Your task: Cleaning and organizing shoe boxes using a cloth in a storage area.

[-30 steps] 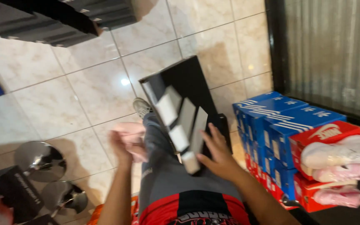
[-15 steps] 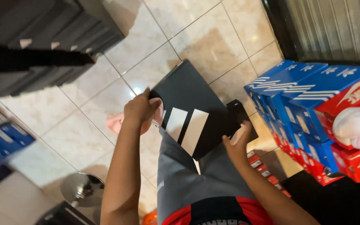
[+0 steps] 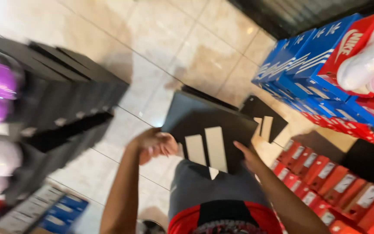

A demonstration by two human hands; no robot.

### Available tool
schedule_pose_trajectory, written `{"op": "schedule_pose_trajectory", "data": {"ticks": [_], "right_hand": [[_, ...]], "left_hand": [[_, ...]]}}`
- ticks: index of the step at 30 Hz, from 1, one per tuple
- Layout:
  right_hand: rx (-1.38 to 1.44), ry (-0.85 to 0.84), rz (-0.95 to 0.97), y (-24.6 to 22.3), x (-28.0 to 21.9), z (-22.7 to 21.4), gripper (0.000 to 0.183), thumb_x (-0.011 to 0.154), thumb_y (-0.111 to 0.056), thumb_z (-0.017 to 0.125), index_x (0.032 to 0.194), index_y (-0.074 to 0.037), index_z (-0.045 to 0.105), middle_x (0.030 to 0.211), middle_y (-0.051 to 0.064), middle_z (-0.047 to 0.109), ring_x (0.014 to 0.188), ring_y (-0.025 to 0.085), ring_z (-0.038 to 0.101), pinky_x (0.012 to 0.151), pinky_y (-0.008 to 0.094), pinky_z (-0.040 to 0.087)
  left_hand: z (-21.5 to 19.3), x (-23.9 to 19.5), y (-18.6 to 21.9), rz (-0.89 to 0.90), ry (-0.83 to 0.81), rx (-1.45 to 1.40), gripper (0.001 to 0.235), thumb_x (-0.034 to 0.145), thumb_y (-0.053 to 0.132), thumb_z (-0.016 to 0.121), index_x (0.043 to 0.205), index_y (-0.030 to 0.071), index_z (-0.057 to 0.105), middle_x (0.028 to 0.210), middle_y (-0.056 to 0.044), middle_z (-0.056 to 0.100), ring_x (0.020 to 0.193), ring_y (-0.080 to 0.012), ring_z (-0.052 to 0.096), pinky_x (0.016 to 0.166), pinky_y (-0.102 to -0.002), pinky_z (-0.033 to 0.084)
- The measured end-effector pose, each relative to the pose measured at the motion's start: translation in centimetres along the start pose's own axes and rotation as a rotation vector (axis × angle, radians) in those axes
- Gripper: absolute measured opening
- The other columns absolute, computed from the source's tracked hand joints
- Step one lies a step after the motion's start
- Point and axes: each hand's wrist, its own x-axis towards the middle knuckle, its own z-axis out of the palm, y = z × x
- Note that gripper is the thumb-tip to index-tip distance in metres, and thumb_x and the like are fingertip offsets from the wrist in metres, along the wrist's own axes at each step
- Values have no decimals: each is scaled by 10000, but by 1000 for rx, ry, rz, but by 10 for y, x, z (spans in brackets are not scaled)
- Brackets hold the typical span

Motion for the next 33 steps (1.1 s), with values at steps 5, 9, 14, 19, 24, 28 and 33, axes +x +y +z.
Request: {"op": "schedule_pose_trajectory", "data": {"ticks": [5,9,14,19,24,28,33], "right_hand": [[110,-11,4,-94,-136,6,893,852,-309,765,1592,-51,336,1601,270,339,1469,450,325,1203,636,214],[118,-61,-13,-116,-187,-20,583,914,-234,551,1449,-12,489,1403,204,559,1213,321,506,1018,399,358],[187,-121,-38,-80,-168,-67,455,912,-262,629,1278,8,637,1230,164,664,1048,277,594,919,380,426],[193,39,-87,-101,-210,-34,583,907,-272,548,1420,-1,492,1396,206,536,1211,336,484,1049,431,333],[254,163,-189,-76,-234,19,593,952,-383,502,1446,-56,475,1436,161,523,1239,323,468,1072,425,320],[286,148,-258,-84,-259,88,587,978,-366,449,1465,-39,424,1446,189,485,1240,315,442,1063,458,312],[322,138,-231,-124,-296,167,518,986,-312,495,1437,-57,471,1430,116,525,1236,253,481,1069,383,345]], "left_hand": [[47,-126,17,130,52,42,607,942,463,626,1327,-5,652,918,-289,741,737,-318,723,640,-413,582],[94,-202,6,166,243,-166,529,939,406,574,993,-105,697,806,-216,730,624,-209,642,554,-277,547],[138,-262,5,332,296,-657,644,947,314,528,1424,-115,580,1180,-261,703,934,-257,656,829,-319,506],[92,-262,10,550,273,-781,543,948,163,431,1391,-125,556,1506,-263,567,1377,-343,546,1142,-380,373],[-32,-252,-49,685,553,-485,511,897,-77,429,1348,48,633,1118,-126,695,876,-175,598,728,-232,480],[-94,-275,-60,800,685,-182,234,826,-138,495,816,-43,708,1113,-121,733,987,-232,670,864,-287,527],[-125,-309,43,598,499,-108,536,949,307,555,1438,90,559,1383,-153,641,1269,-260,600,1086,-358,432]]}}
